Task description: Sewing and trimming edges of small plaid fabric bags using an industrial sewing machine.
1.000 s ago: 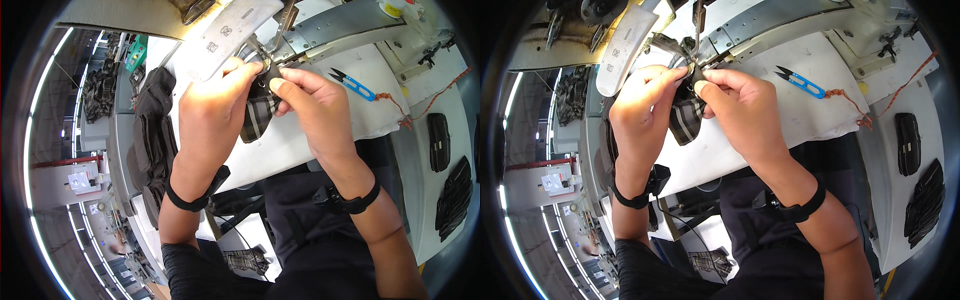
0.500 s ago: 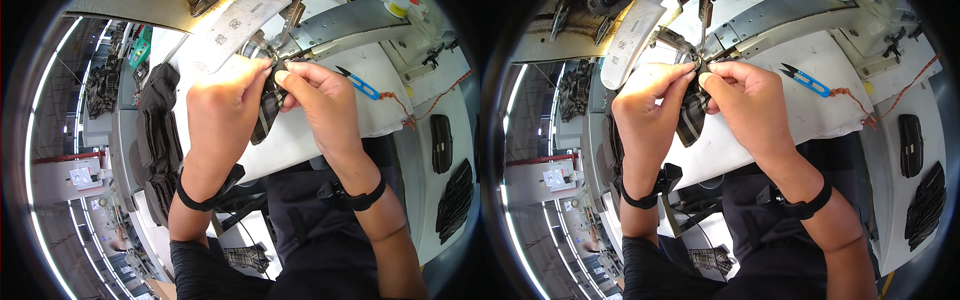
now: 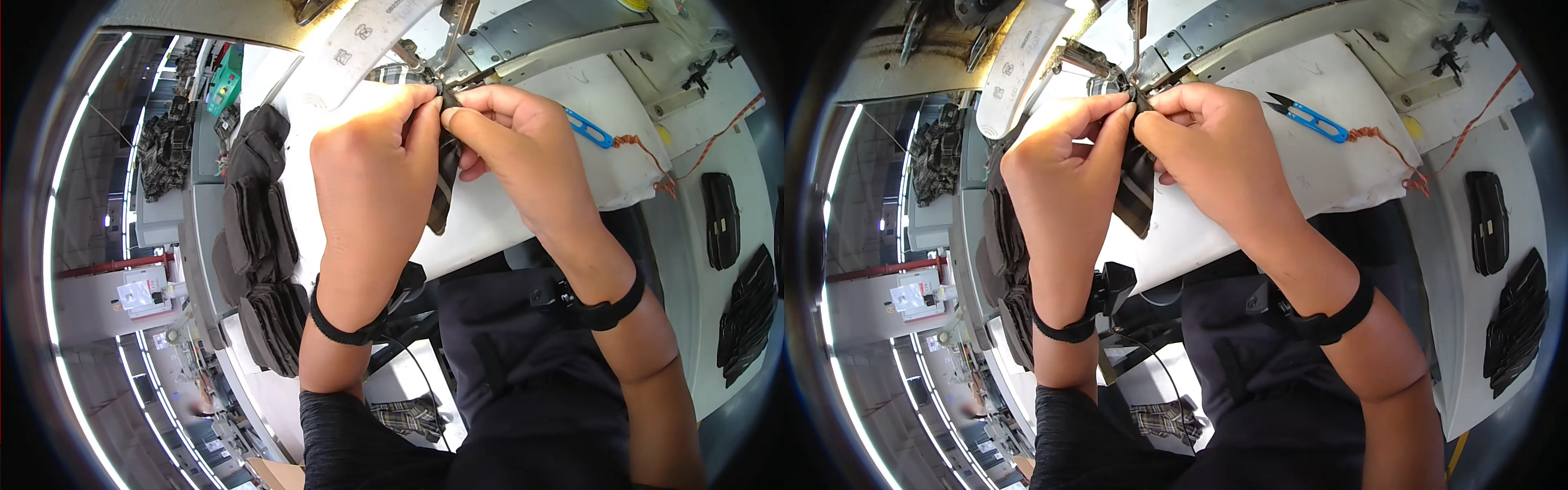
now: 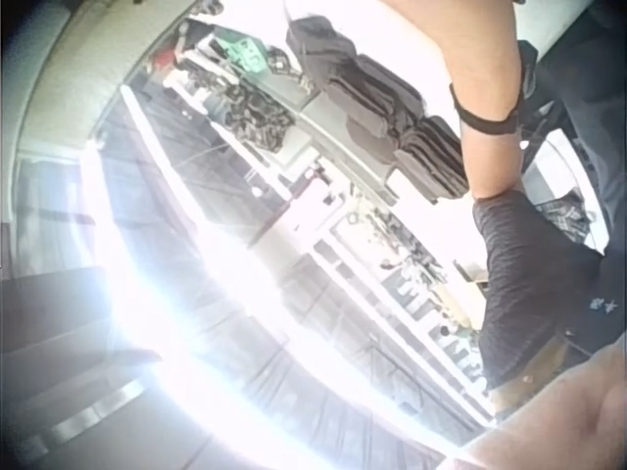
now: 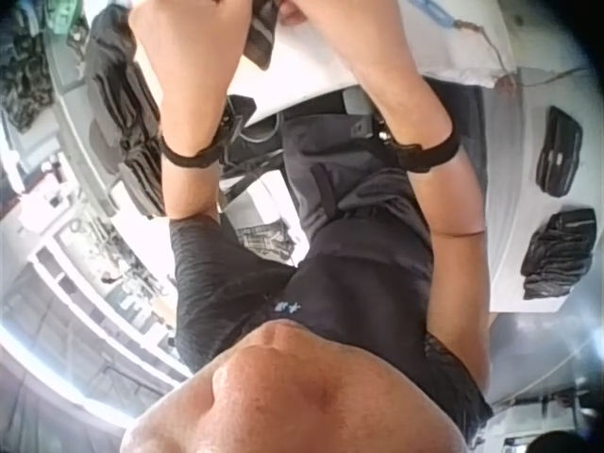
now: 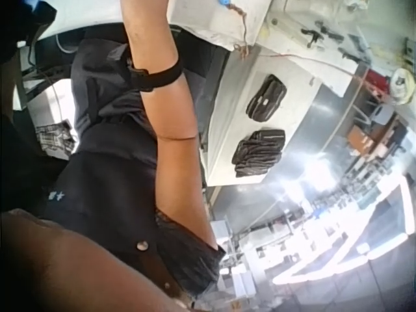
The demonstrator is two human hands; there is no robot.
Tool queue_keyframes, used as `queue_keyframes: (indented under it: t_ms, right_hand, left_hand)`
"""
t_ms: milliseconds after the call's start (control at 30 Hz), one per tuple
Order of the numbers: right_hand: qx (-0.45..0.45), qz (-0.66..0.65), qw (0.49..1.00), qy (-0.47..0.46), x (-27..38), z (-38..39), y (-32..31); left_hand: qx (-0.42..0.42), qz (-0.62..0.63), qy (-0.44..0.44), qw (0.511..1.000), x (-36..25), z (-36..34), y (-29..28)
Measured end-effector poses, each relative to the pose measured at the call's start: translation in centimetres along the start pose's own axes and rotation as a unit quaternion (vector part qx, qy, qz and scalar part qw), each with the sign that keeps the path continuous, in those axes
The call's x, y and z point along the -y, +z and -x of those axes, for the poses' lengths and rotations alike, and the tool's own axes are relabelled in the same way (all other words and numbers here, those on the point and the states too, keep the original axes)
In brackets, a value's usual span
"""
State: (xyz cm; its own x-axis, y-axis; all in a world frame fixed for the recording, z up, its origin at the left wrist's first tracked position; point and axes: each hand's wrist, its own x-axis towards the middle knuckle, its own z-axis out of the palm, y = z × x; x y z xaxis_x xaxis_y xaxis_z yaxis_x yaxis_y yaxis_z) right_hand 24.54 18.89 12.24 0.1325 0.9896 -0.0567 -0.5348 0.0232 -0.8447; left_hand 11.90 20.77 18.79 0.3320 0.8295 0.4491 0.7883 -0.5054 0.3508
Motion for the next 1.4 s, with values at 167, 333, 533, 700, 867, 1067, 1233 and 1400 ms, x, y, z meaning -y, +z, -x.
queue_keyframes:
  t_ms: [167,333,533,700,867,1067,1233,1400]
  right_hand:
    - [0.015,0.125,0.991,-0.042,-0.1,0.0,0.3]
    - [-0.026,0.187,0.980,-0.068,-0.8,0.2,1.0]
    - [-0.027,0.120,0.992,-0.017,0.5,1.1,1.4]
    - [-0.018,0.122,0.992,-0.026,0.6,1.0,0.7]
    - [0.012,0.169,0.985,-0.019,-0.1,0.7,-0.1]
    - [0.032,0.141,0.989,-0.022,-0.5,0.7,0.0]
    - [0.009,0.099,0.994,-0.037,-1.0,0.5,0.0]
    - [0.014,0.105,0.993,-0.044,-1.1,0.6,-0.2]
  left_hand:
    - [0.037,-0.031,0.007,0.999,-0.3,0.7,-0.3]
    - [-0.017,-0.049,0.045,0.998,-0.1,1.1,0.4]
    - [0.005,-0.136,0.057,0.989,-0.8,0.8,-0.9]
    - [0.022,-0.182,0.108,0.977,-1.4,0.1,-1.5]
    - [0.090,-0.230,0.109,0.963,-2.3,-0.1,-2.0]
    - [0.090,-0.244,0.150,0.954,-2.3,-0.2,-2.3]
    - [0.114,-0.244,0.114,0.956,-2.5,-0.4,-2.2]
    - [0.077,-0.067,0.045,0.994,-1.3,-0.4,-2.0]
